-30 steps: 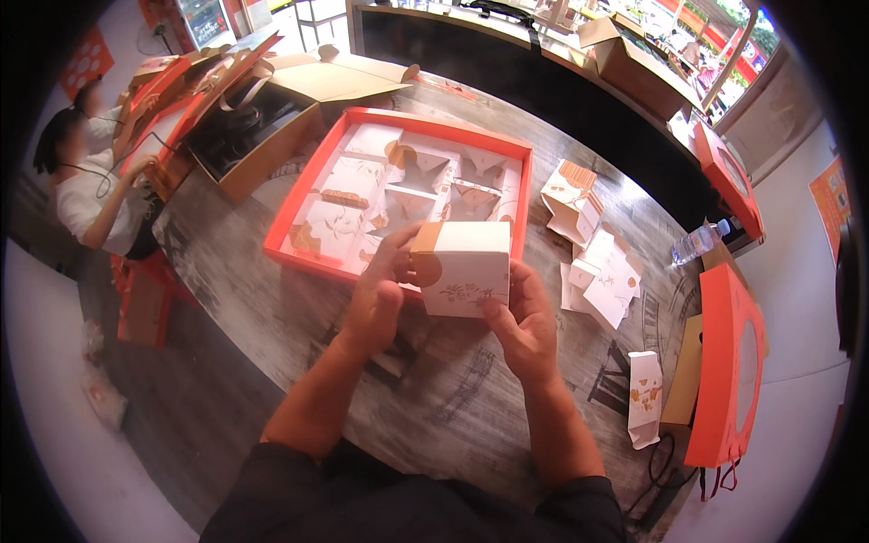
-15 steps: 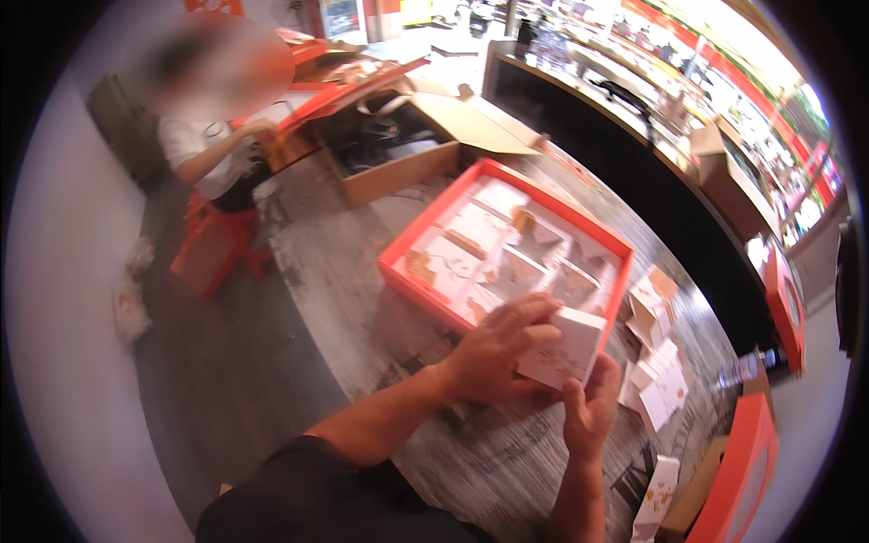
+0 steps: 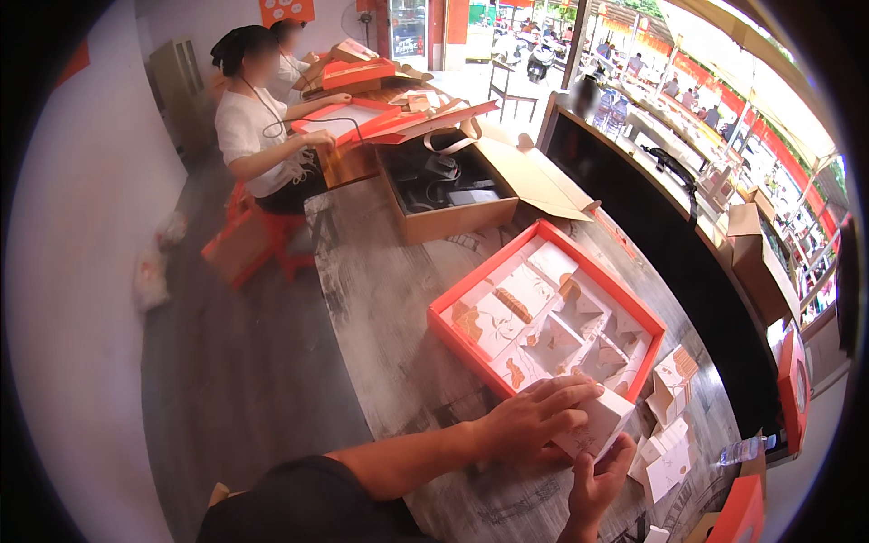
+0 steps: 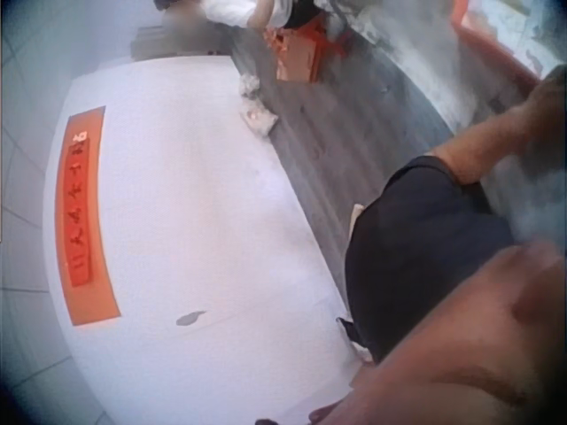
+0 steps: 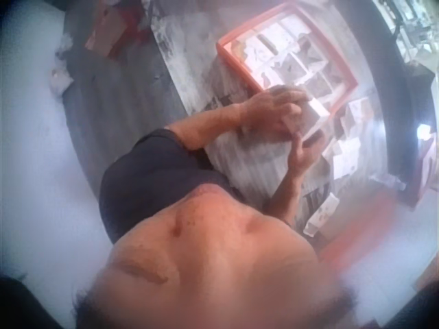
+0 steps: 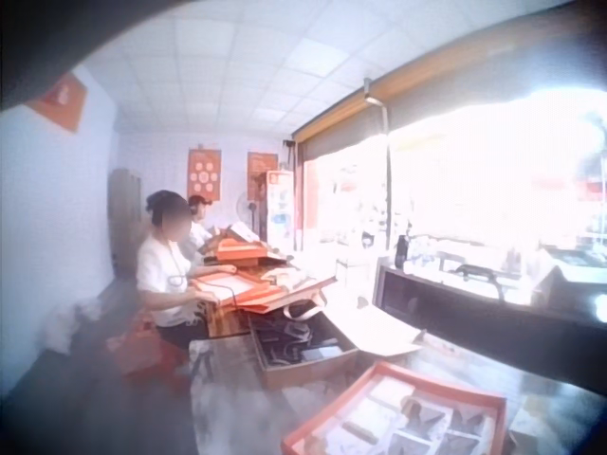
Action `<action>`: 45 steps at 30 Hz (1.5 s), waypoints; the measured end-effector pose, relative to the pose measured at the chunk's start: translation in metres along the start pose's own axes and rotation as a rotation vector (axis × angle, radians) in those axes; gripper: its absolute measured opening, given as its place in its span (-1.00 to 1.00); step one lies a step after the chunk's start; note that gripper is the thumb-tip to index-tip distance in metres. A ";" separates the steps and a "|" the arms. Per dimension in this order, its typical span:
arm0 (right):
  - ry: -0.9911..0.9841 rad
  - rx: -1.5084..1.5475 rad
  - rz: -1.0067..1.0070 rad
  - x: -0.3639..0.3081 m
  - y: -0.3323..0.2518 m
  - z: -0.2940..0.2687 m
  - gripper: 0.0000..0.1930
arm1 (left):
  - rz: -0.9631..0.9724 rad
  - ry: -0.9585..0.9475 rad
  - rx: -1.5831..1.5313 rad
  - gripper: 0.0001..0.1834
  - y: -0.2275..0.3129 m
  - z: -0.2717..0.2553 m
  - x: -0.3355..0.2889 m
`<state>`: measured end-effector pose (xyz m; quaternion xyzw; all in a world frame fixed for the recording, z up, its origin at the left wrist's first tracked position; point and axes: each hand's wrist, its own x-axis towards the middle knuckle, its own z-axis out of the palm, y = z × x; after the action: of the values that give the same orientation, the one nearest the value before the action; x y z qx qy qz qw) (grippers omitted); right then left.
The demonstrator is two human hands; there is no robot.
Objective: The person assembles small white cardboard boxes by hand and places them into a larger red display box. The person folds each small box and positions it into one of the nine pre-cut slots in the red box until it is filled.
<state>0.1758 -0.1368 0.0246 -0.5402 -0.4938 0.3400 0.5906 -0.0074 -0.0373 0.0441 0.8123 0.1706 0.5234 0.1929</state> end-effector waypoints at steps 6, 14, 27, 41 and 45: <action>0.046 -0.020 -0.152 0.000 -0.004 0.011 -0.01 | -0.021 0.014 -0.025 -0.39 -0.005 0.002 0.000; 0.047 -0.126 -0.191 -0.008 0.014 0.011 -0.03 | -0.074 0.033 -0.094 -0.40 -0.007 0.001 -0.005; 0.213 -0.482 -0.396 -0.011 0.038 0.013 -0.12 | -0.045 0.046 -0.074 -0.35 -0.013 0.009 -0.008; 0.218 -0.387 -0.611 -0.018 0.043 0.020 -0.40 | -0.170 0.069 -0.197 -0.23 -0.015 0.005 -0.005; 0.204 -0.444 -0.593 -0.016 0.041 0.022 -0.51 | -0.257 0.054 -0.200 -0.20 -0.025 0.003 -0.014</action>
<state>0.1556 -0.1377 -0.0202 -0.5200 -0.6288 -0.0164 0.5779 -0.0118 -0.0231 0.0196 0.7461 0.2251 0.5306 0.3334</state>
